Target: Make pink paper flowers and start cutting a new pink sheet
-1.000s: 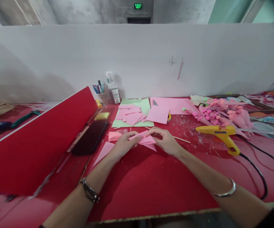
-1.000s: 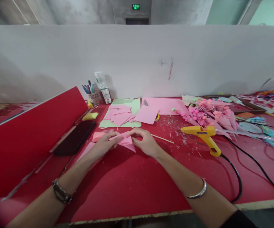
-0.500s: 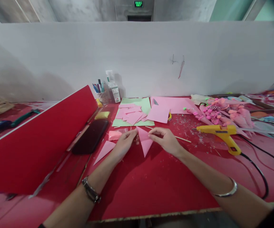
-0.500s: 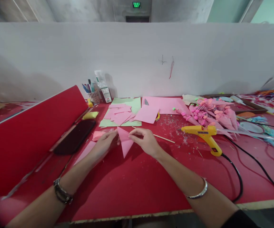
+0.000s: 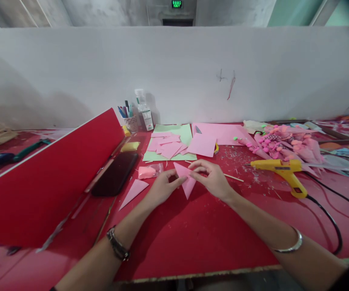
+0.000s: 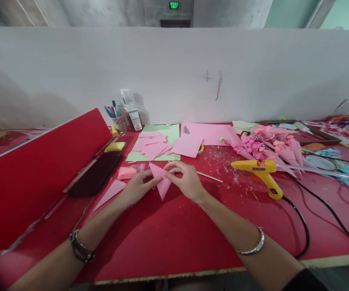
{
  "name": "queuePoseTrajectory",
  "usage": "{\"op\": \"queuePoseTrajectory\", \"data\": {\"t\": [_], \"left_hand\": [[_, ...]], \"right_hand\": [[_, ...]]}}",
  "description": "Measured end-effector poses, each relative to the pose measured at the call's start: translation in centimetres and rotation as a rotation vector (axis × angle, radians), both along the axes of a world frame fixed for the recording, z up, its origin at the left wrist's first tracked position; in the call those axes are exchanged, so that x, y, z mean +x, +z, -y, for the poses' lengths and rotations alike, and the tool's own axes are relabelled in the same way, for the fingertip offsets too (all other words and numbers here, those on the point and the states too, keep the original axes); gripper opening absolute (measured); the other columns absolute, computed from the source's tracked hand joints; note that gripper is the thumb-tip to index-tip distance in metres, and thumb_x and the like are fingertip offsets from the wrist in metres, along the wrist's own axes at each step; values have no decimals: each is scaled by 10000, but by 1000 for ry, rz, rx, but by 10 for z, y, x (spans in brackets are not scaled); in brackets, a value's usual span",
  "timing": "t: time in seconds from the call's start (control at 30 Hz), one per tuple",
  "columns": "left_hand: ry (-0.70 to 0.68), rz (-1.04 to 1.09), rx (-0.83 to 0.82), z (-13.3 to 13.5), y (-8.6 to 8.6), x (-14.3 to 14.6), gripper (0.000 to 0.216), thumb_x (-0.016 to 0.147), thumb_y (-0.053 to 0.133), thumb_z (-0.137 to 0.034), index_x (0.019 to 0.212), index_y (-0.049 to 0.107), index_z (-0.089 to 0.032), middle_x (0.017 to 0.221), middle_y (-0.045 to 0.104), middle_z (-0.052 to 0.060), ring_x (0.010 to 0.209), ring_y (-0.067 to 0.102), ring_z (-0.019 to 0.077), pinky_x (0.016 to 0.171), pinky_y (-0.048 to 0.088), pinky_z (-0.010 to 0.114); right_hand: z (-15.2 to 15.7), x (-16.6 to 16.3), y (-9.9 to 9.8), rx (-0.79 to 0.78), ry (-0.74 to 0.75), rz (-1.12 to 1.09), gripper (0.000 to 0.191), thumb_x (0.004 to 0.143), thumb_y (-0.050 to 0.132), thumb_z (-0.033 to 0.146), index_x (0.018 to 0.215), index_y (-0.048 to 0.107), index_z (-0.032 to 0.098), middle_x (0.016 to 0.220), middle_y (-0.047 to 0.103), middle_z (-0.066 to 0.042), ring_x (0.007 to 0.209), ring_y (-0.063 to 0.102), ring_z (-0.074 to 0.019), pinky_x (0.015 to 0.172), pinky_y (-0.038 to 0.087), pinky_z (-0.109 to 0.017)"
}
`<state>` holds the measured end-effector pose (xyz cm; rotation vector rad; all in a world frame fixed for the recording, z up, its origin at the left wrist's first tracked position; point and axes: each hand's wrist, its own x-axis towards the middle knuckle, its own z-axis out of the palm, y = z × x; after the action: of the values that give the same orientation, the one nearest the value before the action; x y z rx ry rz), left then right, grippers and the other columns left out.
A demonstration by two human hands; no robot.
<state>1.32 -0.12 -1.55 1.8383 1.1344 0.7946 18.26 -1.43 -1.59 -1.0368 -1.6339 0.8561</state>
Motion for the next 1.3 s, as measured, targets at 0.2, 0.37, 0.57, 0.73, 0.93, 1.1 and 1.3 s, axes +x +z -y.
{"op": "queuePoseTrajectory", "data": {"t": [0.2, 0.37, 0.57, 0.73, 0.93, 1.1, 1.3], "left_hand": [[-28, 80, 9, -2, 1, -1, 258, 780, 459, -378, 671, 510, -150, 597, 437, -45, 570, 391, 94, 545, 320, 213], [-5, -10, 49, -2, -1, -1, 329, 790, 435, -406, 572, 404, -161, 532, 347, -61, 514, 331, 85, 490, 268, 211], [-6, -15, 71, -3, -1, -2, 319, 778, 454, -387, 558, 382, -166, 529, 319, -61, 512, 308, 85, 477, 251, 208], [4, 15, 73, -3, -1, -1, 282, 766, 472, -373, 593, 446, -152, 552, 367, -51, 532, 345, 89, 498, 285, 208], [-15, 50, 22, -1, -1, 0, 310, 746, 488, -401, 572, 478, -145, 541, 421, -46, 515, 367, 88, 491, 304, 205], [-8, 168, -93, -3, -1, -3, 325, 760, 488, -416, 571, 445, -154, 521, 370, -57, 489, 333, 74, 472, 280, 196], [75, 376, -279, -6, -9, -6, 324, 756, 500, -444, 620, 480, -151, 508, 368, -56, 472, 337, 74, 464, 272, 199]], "right_hand": [[-3, 2, -1, -69, -14, 2, 211, 779, 508, 305, 921, 572, 162, 605, 561, 18, 523, 493, -98, 513, 377, -221], [-2, 2, 0, -67, 2, 18, 277, 772, 521, 261, 1028, 518, 155, 642, 590, 17, 555, 511, -99, 572, 406, -230], [-2, 0, -2, -125, 79, 0, 195, 796, 495, 297, 909, 553, 150, 584, 593, 18, 511, 543, -102, 544, 426, -229], [-3, -2, -4, -186, 206, -26, 275, 814, 456, 388, 684, 526, 156, 538, 596, 1, 490, 574, -115, 537, 447, -234], [2, -3, -1, -95, 110, 86, 337, 815, 468, 383, 549, 469, 175, 399, 516, 43, 374, 479, -82, 476, 394, -203], [1, -3, -3, -88, 102, 39, 309, 843, 414, 357, 605, 488, 173, 430, 497, 48, 374, 448, -70, 457, 380, -196], [-1, 0, 1, 161, 108, 27, 249, 771, 480, 146, 1002, 552, 203, 940, 604, -35, 848, 569, -132, 757, 442, -258]]}}
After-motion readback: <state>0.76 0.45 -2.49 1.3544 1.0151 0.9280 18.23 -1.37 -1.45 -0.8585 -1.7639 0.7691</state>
